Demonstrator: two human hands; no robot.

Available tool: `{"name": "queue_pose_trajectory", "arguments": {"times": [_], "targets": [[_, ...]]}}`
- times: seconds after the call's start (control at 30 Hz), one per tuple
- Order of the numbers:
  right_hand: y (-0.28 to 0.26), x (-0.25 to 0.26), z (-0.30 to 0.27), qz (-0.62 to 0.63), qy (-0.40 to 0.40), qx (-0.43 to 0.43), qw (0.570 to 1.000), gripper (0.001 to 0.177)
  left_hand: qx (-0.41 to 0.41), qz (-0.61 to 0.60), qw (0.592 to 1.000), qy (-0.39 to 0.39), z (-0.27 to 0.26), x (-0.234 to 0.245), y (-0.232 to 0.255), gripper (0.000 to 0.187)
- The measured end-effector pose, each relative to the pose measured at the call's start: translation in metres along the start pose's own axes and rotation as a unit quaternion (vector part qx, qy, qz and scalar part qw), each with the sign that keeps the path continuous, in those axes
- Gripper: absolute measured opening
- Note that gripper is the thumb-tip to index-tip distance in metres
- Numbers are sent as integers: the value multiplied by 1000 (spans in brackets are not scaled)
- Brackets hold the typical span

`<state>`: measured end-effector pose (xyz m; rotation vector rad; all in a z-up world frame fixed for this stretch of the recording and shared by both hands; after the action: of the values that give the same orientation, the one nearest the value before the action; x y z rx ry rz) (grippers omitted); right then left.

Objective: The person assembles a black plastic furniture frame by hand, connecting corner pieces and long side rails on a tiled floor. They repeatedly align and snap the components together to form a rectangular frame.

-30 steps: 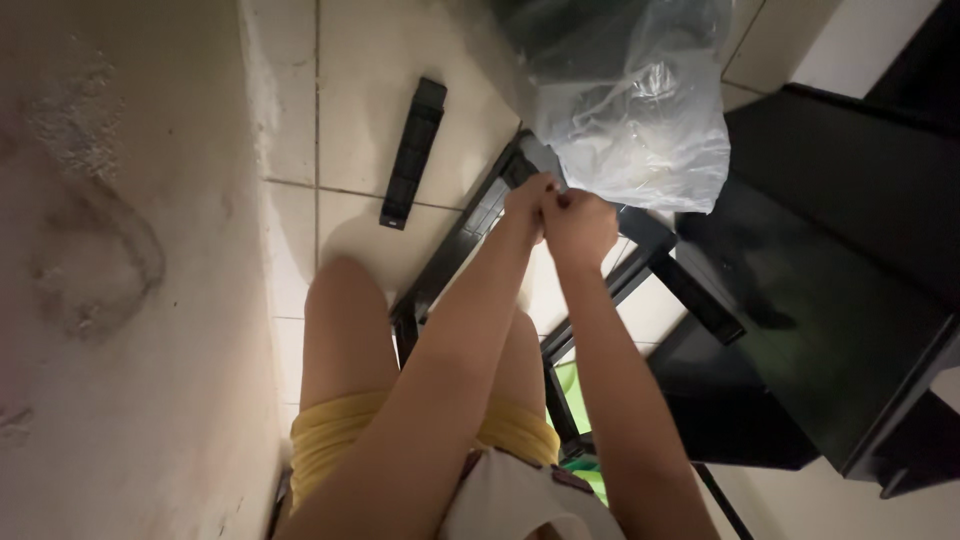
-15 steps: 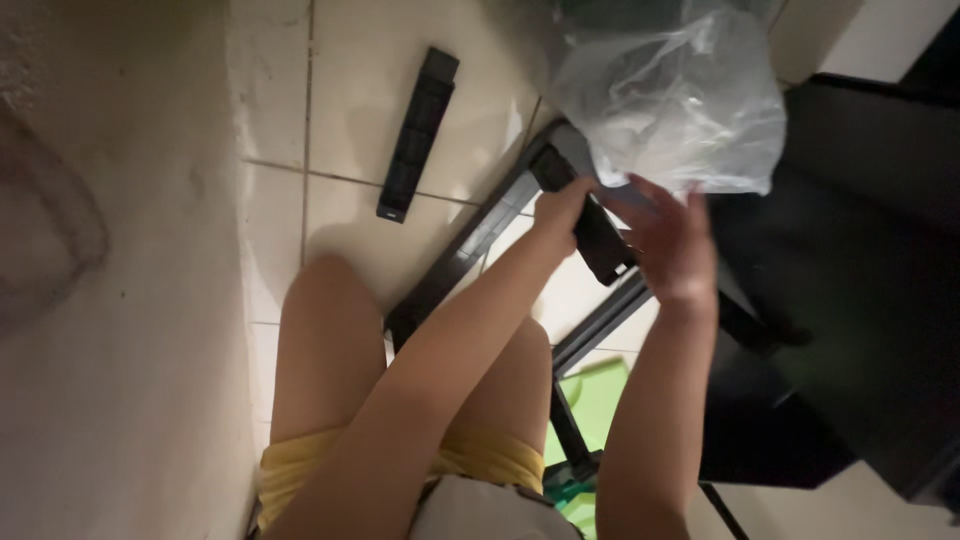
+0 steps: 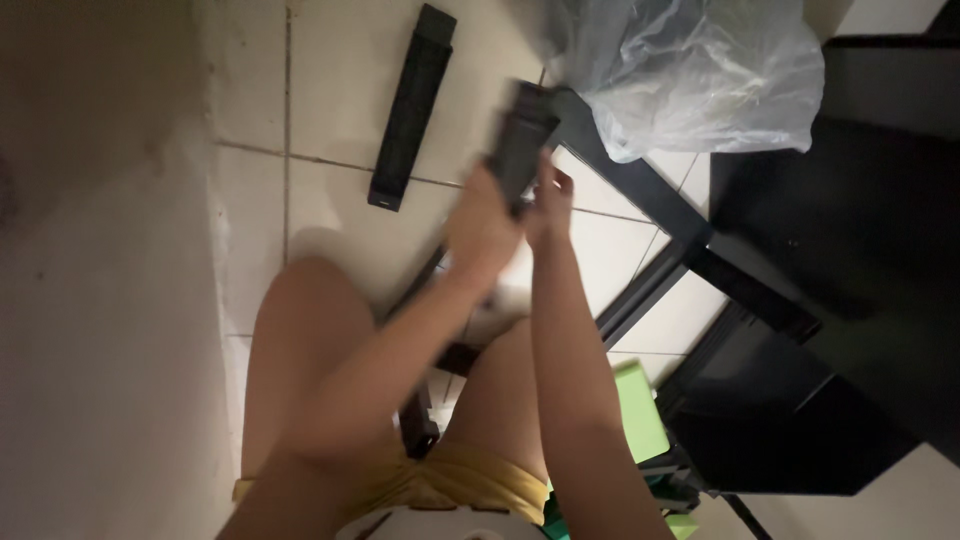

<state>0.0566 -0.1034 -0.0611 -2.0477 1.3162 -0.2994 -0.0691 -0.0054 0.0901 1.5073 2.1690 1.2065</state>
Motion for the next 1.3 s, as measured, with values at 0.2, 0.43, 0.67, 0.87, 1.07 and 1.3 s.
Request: {"name": "queue_pose_trajectory", "arguments": {"times": [0.2,0.43,0.67,0.87,1.07,1.3], "targets": [[-3,-20,-22,-82,40,-4,996,69,75,192,978,35,55,40,-81,93],[-6,1,-60,145,-168,122,967,52,-174,34,968,174,73,1,-54,41],[-26,-2,-91,120,-248,143,951,45,-54,-444,847,-289,105,-30,-22,33],[-27,12,-94,100,-239,131,957,43,-27,-565,767,-305,102,-37,-21,34],[-26,17,-93,70,-215,127,966,42,-66,-540,799,-257,88,-31,-14,30],[-23,21,-81,23,-153,106,982,41,-180,-337,923,-46,68,-28,3,23]]}}
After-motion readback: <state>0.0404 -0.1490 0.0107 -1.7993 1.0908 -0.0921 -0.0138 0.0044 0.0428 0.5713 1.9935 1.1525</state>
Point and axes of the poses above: each hand's wrist, its own z-axis towards the middle knuckle, its own x-axis out of the back of the hand, y = z × x, the point moved 3 cm from there along z, towards the middle knuckle, and after that the axes turned 14 degrees about -y, right-handed, at the moved point
